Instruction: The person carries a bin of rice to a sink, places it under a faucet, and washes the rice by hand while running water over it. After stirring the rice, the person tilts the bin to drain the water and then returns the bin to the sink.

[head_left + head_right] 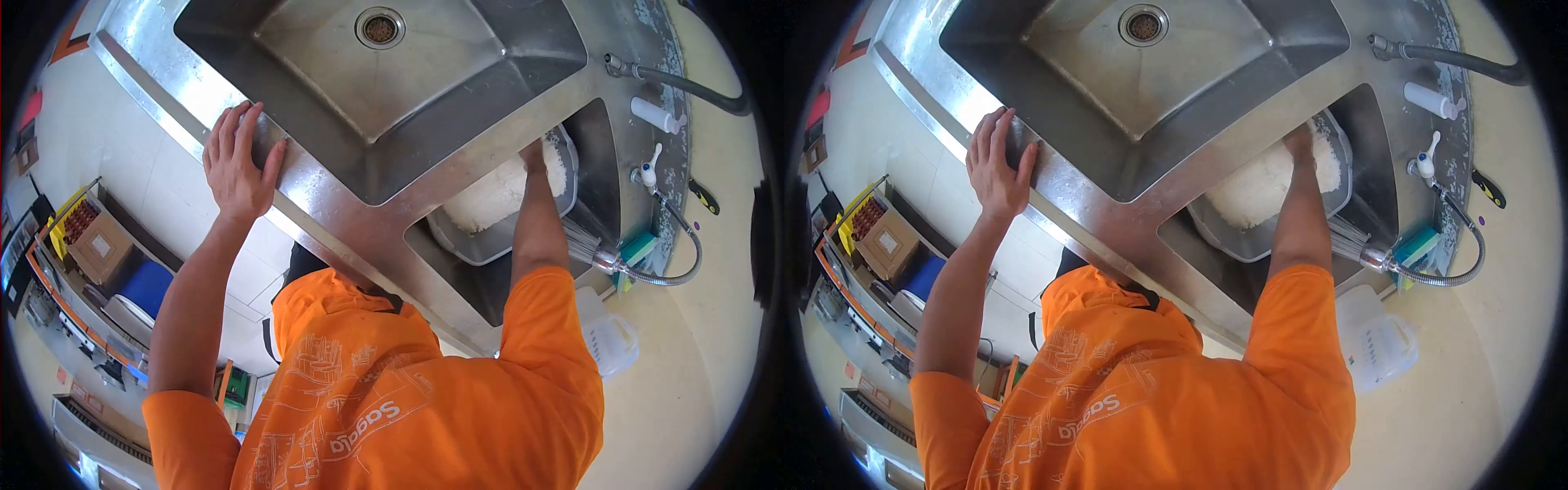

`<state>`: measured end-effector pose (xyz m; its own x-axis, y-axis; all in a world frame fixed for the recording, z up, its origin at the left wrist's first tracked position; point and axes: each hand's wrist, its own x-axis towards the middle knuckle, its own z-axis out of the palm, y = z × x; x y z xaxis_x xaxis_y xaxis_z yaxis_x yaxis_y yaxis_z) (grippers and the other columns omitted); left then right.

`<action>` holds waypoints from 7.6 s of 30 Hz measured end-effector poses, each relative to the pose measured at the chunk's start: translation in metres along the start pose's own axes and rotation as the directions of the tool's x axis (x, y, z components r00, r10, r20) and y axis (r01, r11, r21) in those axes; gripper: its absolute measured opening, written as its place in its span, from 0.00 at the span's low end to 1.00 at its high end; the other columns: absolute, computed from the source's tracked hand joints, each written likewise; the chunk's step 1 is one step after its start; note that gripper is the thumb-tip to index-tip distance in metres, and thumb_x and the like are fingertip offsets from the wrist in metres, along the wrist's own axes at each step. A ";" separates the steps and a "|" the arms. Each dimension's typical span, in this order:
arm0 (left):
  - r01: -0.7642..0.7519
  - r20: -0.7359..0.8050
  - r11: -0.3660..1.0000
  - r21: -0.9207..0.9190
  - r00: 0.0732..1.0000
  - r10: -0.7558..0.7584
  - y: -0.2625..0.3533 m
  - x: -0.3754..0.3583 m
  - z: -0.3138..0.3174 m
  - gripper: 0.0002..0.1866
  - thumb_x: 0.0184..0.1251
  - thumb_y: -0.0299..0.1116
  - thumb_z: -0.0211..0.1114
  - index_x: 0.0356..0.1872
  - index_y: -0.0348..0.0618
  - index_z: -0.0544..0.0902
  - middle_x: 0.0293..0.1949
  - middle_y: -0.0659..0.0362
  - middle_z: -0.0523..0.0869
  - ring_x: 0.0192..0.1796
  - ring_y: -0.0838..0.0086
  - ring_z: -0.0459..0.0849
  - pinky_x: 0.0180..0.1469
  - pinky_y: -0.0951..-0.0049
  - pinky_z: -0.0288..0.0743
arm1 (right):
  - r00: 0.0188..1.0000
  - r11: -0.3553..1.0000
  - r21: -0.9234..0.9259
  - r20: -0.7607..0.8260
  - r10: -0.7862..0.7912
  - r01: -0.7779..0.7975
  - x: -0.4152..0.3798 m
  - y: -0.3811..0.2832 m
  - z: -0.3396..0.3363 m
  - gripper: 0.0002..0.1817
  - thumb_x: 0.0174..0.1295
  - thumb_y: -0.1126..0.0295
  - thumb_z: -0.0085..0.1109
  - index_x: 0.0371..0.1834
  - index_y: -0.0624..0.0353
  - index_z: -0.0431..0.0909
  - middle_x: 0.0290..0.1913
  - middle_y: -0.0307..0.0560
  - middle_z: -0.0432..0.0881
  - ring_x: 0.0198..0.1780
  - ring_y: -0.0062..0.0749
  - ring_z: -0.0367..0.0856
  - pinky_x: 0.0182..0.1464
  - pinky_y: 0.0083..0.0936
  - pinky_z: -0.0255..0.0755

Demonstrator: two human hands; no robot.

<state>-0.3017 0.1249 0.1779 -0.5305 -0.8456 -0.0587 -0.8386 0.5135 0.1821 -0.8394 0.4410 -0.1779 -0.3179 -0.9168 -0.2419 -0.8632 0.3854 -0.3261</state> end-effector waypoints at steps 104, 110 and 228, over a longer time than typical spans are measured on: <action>-0.027 -0.076 0.998 -0.053 0.997 0.023 -0.002 -0.002 0.000 0.32 0.68 0.52 0.64 0.71 0.58 0.69 0.68 0.58 0.73 0.72 0.60 0.67 0.73 0.53 0.57 | 0.840 0.959 -0.003 0.482 0.249 -0.282 -0.140 -0.134 -0.009 0.37 0.59 0.61 0.64 0.72 0.59 0.65 0.67 0.58 0.73 0.70 0.53 0.69 0.70 0.50 0.62; -0.035 -0.105 0.998 -0.049 0.994 0.029 -0.003 -0.001 0.003 0.33 0.66 0.52 0.65 0.70 0.60 0.70 0.66 0.62 0.75 0.71 0.63 0.68 0.73 0.56 0.57 | 0.590 0.871 -0.372 0.640 0.492 -0.322 -0.129 -0.216 -0.037 0.32 0.61 0.51 0.57 0.63 0.63 0.75 0.64 0.62 0.75 0.67 0.51 0.72 0.68 0.47 0.65; -0.013 -0.043 0.998 -0.064 0.999 0.010 0.006 0.002 -0.003 0.31 0.65 0.45 0.65 0.70 0.54 0.70 0.68 0.58 0.73 0.72 0.58 0.66 0.74 0.54 0.56 | 0.500 0.465 0.618 -0.132 0.856 -0.634 -0.146 -0.082 -0.049 0.14 0.64 0.63 0.62 0.47 0.61 0.80 0.38 0.45 0.84 0.34 0.30 0.80 0.36 0.31 0.75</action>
<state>-0.3074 0.1258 0.1816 -0.5331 -0.8459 -0.0142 -0.8220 0.5139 0.2455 -0.7412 0.5378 -0.0706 -0.9496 -0.1420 -0.2795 0.0424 0.8251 -0.5634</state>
